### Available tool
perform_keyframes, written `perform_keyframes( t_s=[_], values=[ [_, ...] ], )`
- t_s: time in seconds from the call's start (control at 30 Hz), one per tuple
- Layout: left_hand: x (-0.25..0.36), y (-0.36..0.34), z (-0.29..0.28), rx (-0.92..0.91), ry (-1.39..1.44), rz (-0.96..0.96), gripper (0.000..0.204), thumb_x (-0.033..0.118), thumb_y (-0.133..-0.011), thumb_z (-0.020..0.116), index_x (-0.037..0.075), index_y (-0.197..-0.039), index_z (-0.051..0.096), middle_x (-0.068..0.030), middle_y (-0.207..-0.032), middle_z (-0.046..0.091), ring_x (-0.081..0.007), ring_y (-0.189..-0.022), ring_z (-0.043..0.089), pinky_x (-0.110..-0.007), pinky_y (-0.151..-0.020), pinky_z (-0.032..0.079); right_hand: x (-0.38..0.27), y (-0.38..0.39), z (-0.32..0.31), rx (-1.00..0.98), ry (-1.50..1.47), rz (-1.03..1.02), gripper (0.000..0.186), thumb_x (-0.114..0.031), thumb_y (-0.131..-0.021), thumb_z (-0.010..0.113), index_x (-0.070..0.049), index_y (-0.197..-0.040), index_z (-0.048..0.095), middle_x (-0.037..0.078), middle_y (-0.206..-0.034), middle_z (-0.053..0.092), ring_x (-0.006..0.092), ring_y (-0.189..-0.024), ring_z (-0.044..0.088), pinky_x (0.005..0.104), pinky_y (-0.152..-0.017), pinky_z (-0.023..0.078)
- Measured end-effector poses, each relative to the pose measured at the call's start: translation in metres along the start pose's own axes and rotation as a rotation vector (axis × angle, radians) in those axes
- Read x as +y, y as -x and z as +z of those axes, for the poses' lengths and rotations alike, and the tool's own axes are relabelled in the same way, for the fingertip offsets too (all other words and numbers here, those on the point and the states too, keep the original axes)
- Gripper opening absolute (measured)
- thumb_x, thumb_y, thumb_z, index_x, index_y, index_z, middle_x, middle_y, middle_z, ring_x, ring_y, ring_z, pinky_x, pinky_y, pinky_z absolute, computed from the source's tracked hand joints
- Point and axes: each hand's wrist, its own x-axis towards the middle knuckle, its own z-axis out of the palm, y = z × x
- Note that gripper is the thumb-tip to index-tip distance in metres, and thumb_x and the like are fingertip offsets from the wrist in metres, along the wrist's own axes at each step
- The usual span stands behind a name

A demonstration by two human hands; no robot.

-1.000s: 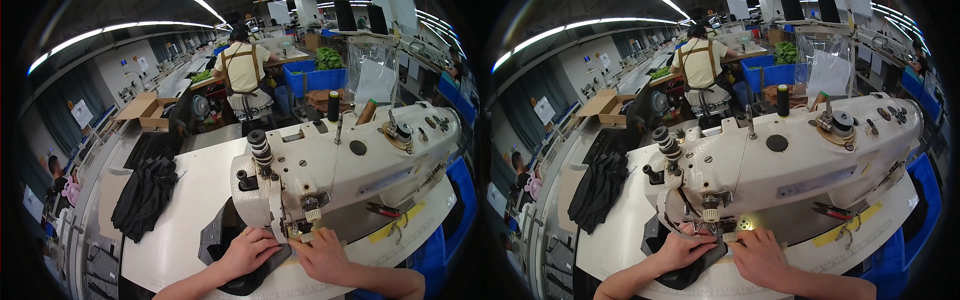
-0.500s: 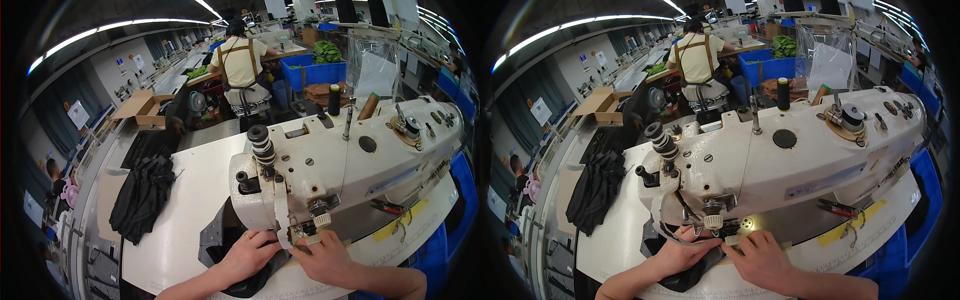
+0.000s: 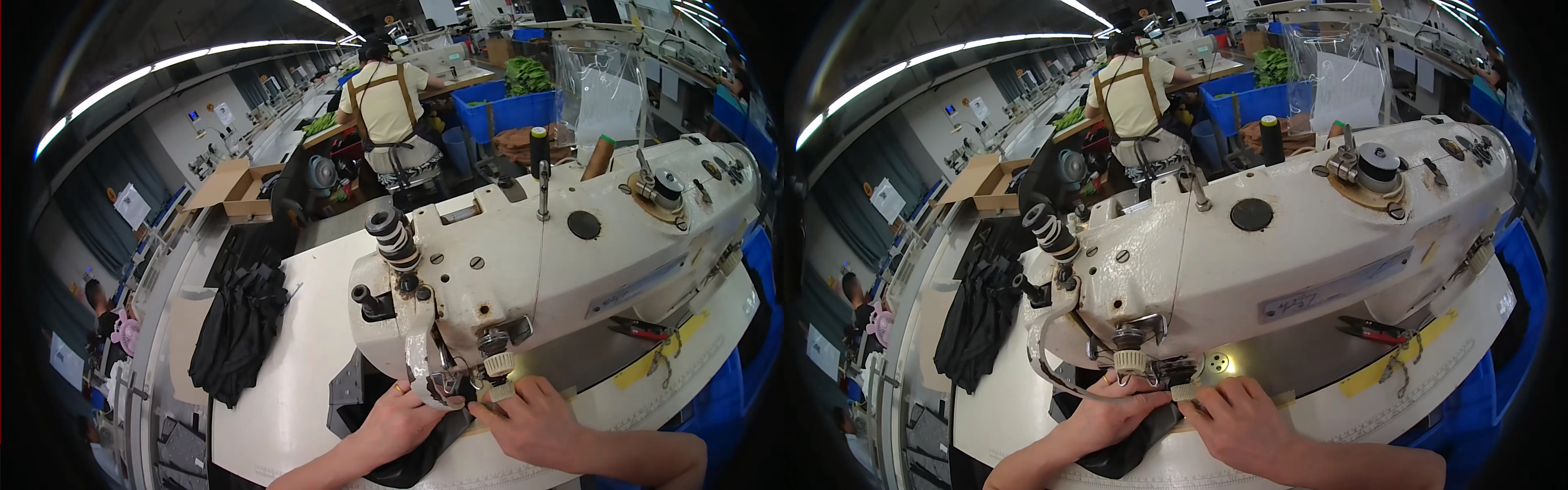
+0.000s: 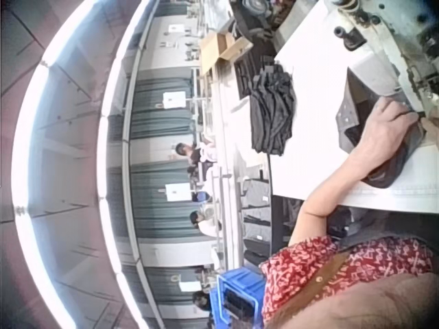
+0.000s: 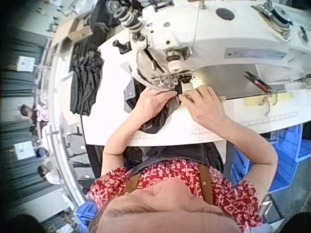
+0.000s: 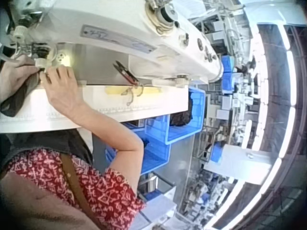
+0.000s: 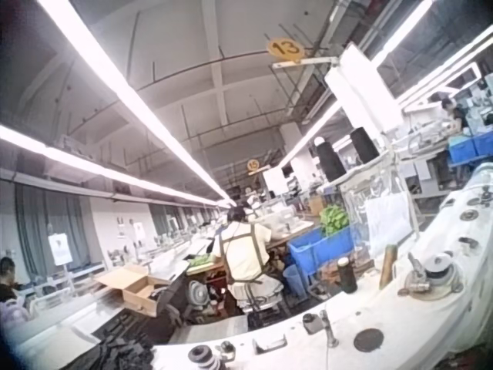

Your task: The person sews fabric or leather components using an industrial sewing machine.

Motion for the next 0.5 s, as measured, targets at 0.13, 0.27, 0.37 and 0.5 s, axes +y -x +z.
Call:
perform_keyframes(
  t_s=[0.13,0.27,0.37,0.5],
  values=[
    [0.0,0.001,0.003,0.006,0.018,-0.096,0.037,0.004,-0.078,0.073,0.011,-0.114,0.069,-0.0017,-0.09,0.063,-0.0196,-0.08,0.061,-0.03,-0.071,0.047,0.003,-0.003,-0.001,-0.004,-0.009,-0.047,0.03,-0.015,-0.076,0.064,-0.007,-0.104,0.07,0.004,-0.09,0.055,0.022,-0.084,0.052,0.0348,-0.076,0.046],
    [-0.001,-0.001,0.006,-0.019,-0.054,-0.096,0.036,0.003,-0.08,0.07,0.011,-0.115,0.069,-0.0013,-0.09,0.064,-0.0191,-0.08,0.062,-0.031,-0.072,0.047,0.008,-0.003,-0.004,-0.059,-0.06,-0.066,0.029,-0.015,-0.076,0.065,-0.008,-0.103,0.07,0.004,-0.089,0.056,0.0227,-0.086,0.053,0.0351,-0.078,0.046],
    [-0.002,-0.002,0.005,-0.015,-0.037,-0.07,0.035,0.002,-0.078,0.068,0.011,-0.112,0.07,-0.0016,-0.091,0.064,-0.0204,-0.084,0.062,-0.034,-0.075,0.048,0.011,-0.004,-0.004,-0.097,-0.086,-0.078,0.028,-0.014,-0.075,0.065,-0.008,-0.102,0.07,0.005,-0.094,0.059,0.0232,-0.086,0.054,0.0353,-0.077,0.047],
    [-0.003,0.0,0.002,-0.02,-0.089,-0.038,0.035,0.007,-0.074,0.066,0.01,-0.109,0.071,-0.0019,-0.099,0.062,-0.0209,-0.097,0.059,-0.033,-0.082,0.048,0.013,-0.007,0.001,-0.042,-0.098,-0.11,0.03,-0.01,-0.073,0.066,-0.009,-0.103,0.071,0.006,-0.108,0.063,0.0229,-0.082,0.054,0.0358,-0.074,0.048]
  ],
)
